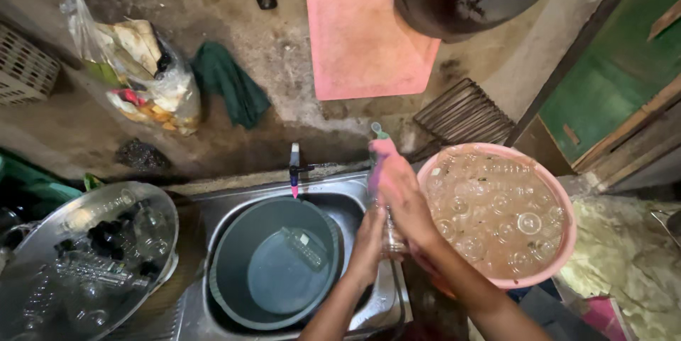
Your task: The person washes clear plastic bottles one by one using a purple cloth. They dip each bottle into a pink basin of soapy water, scrub the exterior, rinse under the tap, and place the bottle into a grey bucket in the sink. The process repeats for several bottles throughout the clip.
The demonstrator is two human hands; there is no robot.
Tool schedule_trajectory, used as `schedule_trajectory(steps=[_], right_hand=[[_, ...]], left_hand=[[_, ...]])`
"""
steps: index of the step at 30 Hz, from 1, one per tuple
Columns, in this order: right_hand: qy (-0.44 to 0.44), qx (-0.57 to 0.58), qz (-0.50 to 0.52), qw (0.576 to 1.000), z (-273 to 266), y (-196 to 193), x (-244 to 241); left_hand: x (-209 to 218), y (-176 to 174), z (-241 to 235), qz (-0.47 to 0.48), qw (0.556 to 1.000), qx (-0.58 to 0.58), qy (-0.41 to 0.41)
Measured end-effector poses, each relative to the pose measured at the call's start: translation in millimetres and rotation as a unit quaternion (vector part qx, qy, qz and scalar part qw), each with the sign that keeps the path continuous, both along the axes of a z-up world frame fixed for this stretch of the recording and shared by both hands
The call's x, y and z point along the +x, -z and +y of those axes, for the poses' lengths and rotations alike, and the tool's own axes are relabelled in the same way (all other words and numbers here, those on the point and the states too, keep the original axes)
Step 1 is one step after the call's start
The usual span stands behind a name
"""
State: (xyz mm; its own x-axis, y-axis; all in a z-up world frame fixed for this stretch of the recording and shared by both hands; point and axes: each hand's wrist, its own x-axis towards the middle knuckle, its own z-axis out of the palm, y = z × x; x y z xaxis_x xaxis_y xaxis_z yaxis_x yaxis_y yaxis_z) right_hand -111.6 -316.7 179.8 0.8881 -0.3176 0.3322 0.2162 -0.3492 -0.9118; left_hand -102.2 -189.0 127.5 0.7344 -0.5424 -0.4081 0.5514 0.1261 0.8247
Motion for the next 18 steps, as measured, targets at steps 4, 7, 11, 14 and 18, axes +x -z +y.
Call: schedule_trajectory(steps=[4, 7, 11, 14, 18], right_hand=[[0.023, 0.43, 0.084, 0.898, 16, 11, -4], [0.076, 0.085, 0.011, 0.993, 44, 38, -31], [0.073, -0.176, -0.036, 0.981, 61, 51, -37], [0.069, -0.101, -0.038, 0.992, 53, 29, -13], [-0.106, 0.423, 0.04, 0.899, 38, -17, 8]], left_hand=[[-12, -10, 3, -0.151, 0.985, -0.01, -0.081], [-3, -1, 9, -0.219, 0.964, 0.062, -0.14], [9, 14, 30, -0.342, 0.928, 0.059, -0.136], [8, 14, 55, -0.093, 0.996, 0.003, -0.017], [-2, 1, 79, -0.004, 0.981, -0.176, 0.081]])
